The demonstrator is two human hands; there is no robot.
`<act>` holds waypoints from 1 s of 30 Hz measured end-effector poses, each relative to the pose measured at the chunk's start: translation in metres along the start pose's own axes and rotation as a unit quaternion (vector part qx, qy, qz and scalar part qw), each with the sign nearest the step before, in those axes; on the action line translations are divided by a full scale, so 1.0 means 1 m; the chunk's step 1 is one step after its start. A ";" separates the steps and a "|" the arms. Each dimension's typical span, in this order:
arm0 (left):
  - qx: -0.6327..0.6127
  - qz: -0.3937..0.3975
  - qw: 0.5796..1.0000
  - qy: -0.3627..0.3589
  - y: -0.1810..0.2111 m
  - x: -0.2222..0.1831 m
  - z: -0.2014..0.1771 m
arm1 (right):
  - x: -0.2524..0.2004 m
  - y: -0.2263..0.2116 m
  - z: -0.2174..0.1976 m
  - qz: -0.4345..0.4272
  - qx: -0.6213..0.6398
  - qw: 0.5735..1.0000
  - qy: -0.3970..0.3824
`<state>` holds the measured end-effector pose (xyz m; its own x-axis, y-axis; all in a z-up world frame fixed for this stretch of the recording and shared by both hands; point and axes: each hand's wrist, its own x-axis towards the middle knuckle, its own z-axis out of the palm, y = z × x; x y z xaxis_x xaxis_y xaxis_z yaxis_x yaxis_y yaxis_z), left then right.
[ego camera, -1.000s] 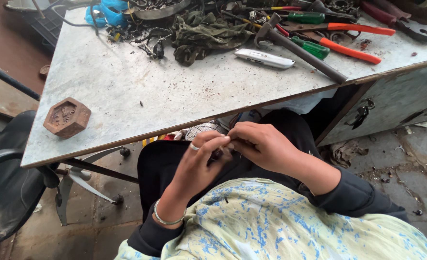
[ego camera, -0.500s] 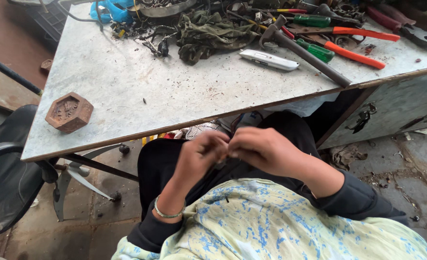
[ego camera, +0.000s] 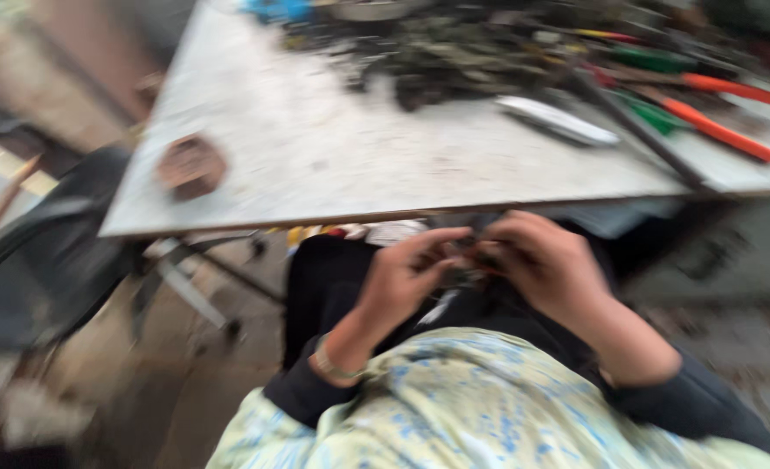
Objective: The person strips the insulation from wires using a knife and pliers.
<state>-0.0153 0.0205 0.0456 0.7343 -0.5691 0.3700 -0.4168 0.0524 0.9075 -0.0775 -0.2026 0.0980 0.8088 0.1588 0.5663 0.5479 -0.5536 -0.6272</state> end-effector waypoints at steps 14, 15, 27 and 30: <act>0.192 0.117 0.974 0.042 0.010 0.003 0.015 | -0.005 0.007 0.006 0.056 -0.073 0.996 0.001; 0.215 0.147 0.964 0.061 0.011 0.003 0.013 | -0.005 0.006 0.007 0.067 -0.069 0.995 -0.003; -0.179 0.013 0.981 0.079 -0.015 0.006 0.012 | -0.002 0.007 -0.002 -0.019 -0.054 0.997 -0.049; -0.218 -0.115 0.968 0.038 -0.017 0.007 0.005 | -0.004 0.004 -0.002 -0.057 -0.051 0.996 -0.052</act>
<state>-0.0059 0.0119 0.0316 0.8256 -0.5450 0.1462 0.0161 0.2818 0.9593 -0.0792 -0.2069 0.0939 0.7634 0.3065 0.5685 0.6171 -0.6062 -0.5018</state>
